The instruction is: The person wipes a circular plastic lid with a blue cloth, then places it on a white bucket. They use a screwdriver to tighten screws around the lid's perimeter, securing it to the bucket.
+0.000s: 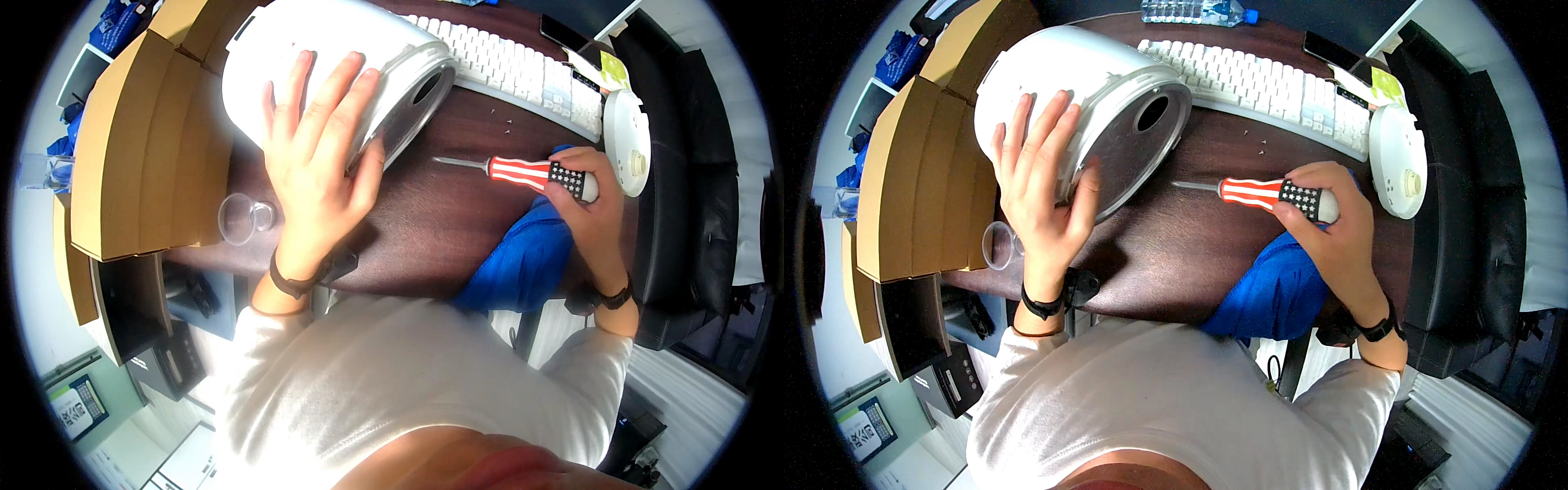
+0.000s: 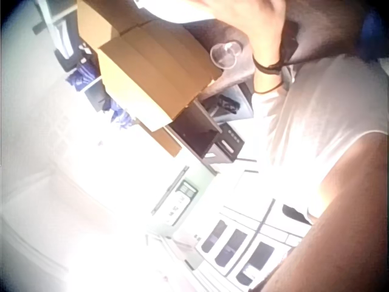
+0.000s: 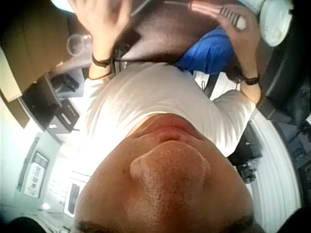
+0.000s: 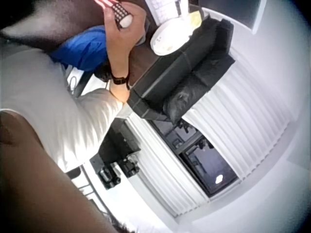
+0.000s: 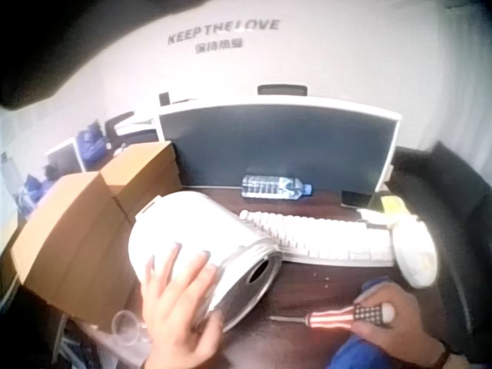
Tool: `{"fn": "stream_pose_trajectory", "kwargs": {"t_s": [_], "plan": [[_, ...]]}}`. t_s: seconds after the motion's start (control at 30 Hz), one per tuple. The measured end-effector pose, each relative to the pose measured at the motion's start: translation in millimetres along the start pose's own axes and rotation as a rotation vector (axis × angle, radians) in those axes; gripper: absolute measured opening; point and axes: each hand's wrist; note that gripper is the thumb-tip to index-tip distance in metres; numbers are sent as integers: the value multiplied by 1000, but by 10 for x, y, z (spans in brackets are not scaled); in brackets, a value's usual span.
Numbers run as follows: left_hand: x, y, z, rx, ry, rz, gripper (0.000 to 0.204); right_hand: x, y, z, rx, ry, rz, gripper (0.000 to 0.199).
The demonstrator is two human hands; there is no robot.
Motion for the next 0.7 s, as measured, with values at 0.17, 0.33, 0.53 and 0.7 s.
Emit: {"fn": "stream_pose_trajectory", "kwargs": {"t_s": [0.17, 0.33, 0.53, 0.7], "plan": [[-28, -3, -27, 7, -14, 19, 53, -82, 106, 76, 298, -123, 110, 24], [-12, 8, -12, -4, 4, 8, 54, -136, 59, 169, 502, -3, 237, 28], [-19, 0, -8, 6, -6, 14, 54, -135, -66, 210, 507, 9, 273, 27], [-13, 3, -8, 2, -5, 8, 54, -115, -129, 250, 563, 4, 285, 28]]}}
Point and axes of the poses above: each hand's wrist, its own x-axis towards the middle knuckle, its own y-axis out of the back of the hand, z = x × y, and after that the axes turned 9 degrees about z, right-handed
